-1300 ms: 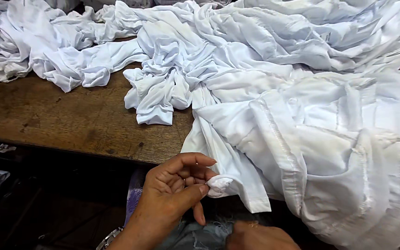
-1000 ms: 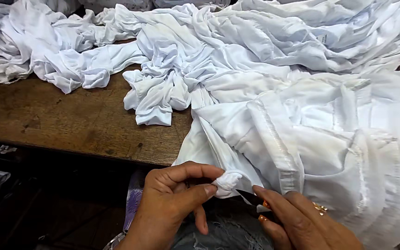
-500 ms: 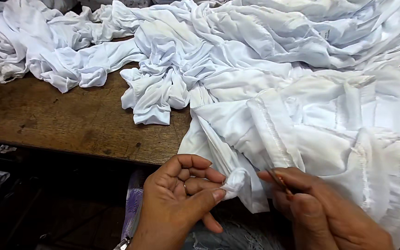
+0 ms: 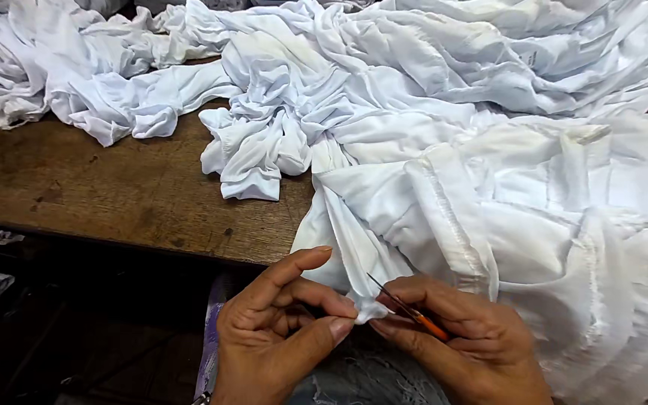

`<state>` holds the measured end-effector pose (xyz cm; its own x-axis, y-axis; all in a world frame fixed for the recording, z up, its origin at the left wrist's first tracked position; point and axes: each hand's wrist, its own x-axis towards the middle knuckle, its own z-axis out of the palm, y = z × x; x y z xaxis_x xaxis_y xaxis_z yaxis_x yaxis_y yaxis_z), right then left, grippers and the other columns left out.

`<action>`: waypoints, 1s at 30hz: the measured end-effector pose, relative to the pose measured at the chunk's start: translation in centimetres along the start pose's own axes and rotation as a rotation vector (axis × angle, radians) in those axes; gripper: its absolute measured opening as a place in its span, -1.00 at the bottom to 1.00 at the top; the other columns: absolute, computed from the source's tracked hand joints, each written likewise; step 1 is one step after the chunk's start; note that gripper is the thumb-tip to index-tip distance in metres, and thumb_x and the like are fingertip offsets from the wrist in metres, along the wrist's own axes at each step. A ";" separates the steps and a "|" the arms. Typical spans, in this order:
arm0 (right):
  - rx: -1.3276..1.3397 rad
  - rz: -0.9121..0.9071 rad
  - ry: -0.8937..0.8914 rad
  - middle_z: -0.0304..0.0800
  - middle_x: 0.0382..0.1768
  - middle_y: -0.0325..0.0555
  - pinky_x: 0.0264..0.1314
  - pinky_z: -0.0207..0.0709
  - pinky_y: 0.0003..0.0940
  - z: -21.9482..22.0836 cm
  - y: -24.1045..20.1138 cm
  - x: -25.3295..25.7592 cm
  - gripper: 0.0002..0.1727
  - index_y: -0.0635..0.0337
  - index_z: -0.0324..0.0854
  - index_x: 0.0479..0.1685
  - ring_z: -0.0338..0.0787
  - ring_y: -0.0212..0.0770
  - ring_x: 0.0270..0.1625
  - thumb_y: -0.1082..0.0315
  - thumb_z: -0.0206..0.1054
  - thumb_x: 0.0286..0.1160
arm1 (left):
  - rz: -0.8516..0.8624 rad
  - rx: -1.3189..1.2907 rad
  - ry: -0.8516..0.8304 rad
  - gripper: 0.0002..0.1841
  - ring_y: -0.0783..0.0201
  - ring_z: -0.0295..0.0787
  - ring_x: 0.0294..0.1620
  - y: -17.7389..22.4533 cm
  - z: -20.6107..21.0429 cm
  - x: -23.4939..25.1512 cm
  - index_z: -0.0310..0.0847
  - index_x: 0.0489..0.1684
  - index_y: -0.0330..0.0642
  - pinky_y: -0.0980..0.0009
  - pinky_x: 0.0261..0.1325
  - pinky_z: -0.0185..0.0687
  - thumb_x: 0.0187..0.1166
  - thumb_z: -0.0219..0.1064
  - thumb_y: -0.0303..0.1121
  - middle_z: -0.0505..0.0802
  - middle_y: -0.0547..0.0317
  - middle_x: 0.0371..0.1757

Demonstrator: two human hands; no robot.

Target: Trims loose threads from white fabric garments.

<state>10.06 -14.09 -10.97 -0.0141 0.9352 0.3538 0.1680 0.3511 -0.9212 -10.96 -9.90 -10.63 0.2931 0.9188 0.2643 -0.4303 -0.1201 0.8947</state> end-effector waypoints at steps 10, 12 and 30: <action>-0.198 -0.030 -0.093 0.82 -0.33 -0.10 -0.26 0.65 -0.57 0.1 1.1 -2.4 -0.86 0.32 0.76 -0.19 0.75 -0.42 -0.30 0.41 0.50 0.41 | -0.181 -0.118 0.065 -0.59 0.11 0.85 -0.33 -2.1 -1.8 -4.0 0.56 0.27 -0.43 0.41 -0.48 0.73 0.45 0.47 -0.63 0.85 -0.27 -0.15; -0.277 0.029 -0.212 0.84 -0.21 0.00 -0.19 0.67 -0.48 -0.3 0.0 -2.5 -0.65 0.36 0.76 0.02 0.77 -0.34 -0.22 0.17 0.37 0.66 | -0.222 -0.105 0.112 -0.56 0.10 0.85 -0.35 -1.8 -1.6 -4.4 0.46 0.27 -0.44 0.39 -0.49 0.73 0.43 0.46 -0.66 0.85 -0.26 -0.14; -1.143 -0.279 -0.305 0.74 -0.39 0.00 -0.50 0.41 -0.23 1.3 -4.5 -1.4 -0.63 0.28 0.77 0.11 0.66 -0.03 -0.43 0.17 0.19 0.76 | -0.109 0.176 0.182 -0.56 0.19 0.87 -0.34 1.2 0.3 -5.1 0.30 0.11 -0.33 0.44 -0.44 0.74 0.38 0.43 -0.78 0.88 -0.12 -0.05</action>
<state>8.08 -16.89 -7.53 -0.3946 0.8604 0.3225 0.8920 0.4429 -0.0903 -12.72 -14.89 -10.76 0.1645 0.9804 0.1082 -0.2450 -0.0656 0.9673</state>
